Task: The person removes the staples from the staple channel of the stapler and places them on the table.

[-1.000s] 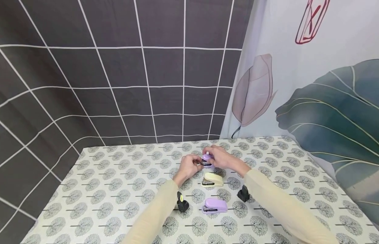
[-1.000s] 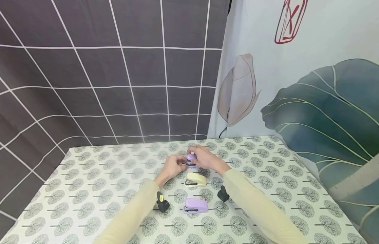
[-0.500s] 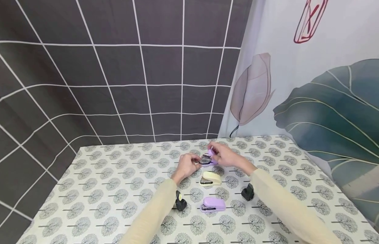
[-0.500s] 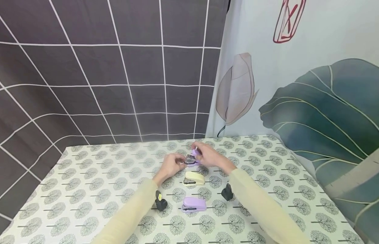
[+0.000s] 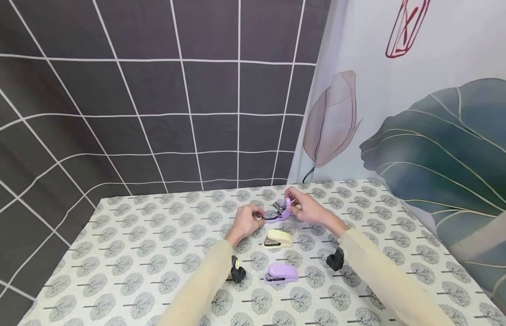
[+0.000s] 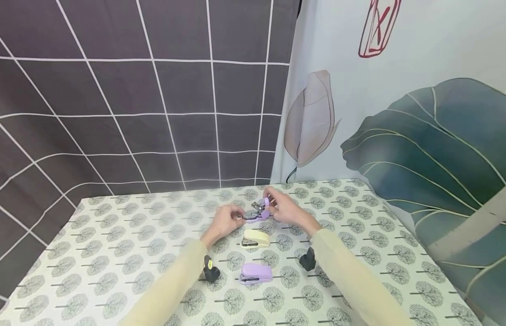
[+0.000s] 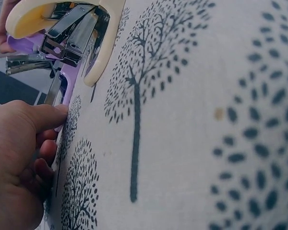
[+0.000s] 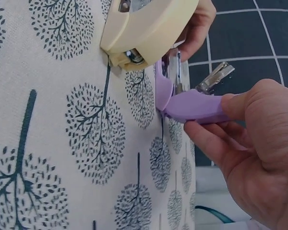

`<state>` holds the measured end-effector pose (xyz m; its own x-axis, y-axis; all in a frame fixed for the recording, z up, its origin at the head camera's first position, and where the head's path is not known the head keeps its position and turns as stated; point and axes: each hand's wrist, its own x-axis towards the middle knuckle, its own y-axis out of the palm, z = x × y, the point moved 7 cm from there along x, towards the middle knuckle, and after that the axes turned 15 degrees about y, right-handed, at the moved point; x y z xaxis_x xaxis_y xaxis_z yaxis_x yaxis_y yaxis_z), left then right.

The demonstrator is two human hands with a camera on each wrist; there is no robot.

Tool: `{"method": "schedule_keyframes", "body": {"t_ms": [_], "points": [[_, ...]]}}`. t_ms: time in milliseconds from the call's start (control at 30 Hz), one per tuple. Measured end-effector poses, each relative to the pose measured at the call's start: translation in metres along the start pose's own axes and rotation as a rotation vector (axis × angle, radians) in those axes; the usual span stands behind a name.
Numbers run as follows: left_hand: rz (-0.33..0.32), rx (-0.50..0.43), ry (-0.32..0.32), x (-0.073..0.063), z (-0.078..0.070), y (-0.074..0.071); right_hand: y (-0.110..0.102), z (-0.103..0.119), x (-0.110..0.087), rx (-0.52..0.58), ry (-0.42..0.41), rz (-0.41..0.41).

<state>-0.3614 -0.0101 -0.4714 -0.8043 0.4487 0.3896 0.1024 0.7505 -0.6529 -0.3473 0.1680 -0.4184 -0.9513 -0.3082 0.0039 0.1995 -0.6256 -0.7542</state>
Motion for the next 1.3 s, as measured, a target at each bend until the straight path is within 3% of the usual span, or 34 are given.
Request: {"method": "schedule_keyframes", "body": {"t_ms": [100, 367, 600, 967, 1067, 1200, 1267, 1300], "points": [[0.003, 0.001, 0.004, -0.001, 0.001, 0.000, 0.000, -0.006, -0.001, 0.050, 0.003, -0.004], [0.007, 0.000, 0.000, -0.001, 0.000, 0.001, 0.001, -0.030, -0.006, 0.233, 0.142, 0.015], [0.019, -0.002, -0.008, -0.001, 0.001, 0.003, 0.006, -0.048, -0.012, 0.473, 0.250, 0.100], [0.018, -0.005, -0.034, -0.003, 0.004, 0.005, 0.010, -0.060, -0.014, 0.569, 0.269, 0.136], [0.016, 0.007, -0.018, -0.002, 0.003, 0.005, 0.000, -0.054, -0.019, 0.421, 0.256, 0.033], [0.015, 0.002, 0.006, -0.002, 0.001, 0.004, -0.026, -0.026, -0.029, 0.132, 0.172, -0.315], [0.012, 0.001, 0.012, -0.002, 0.000, 0.003, -0.031, -0.006, -0.032, 0.077, 0.106, -0.430], [0.012, 0.004, 0.012, -0.002, 0.000, 0.002, -0.030, 0.003, -0.031, 0.085, 0.083, -0.442]]}}
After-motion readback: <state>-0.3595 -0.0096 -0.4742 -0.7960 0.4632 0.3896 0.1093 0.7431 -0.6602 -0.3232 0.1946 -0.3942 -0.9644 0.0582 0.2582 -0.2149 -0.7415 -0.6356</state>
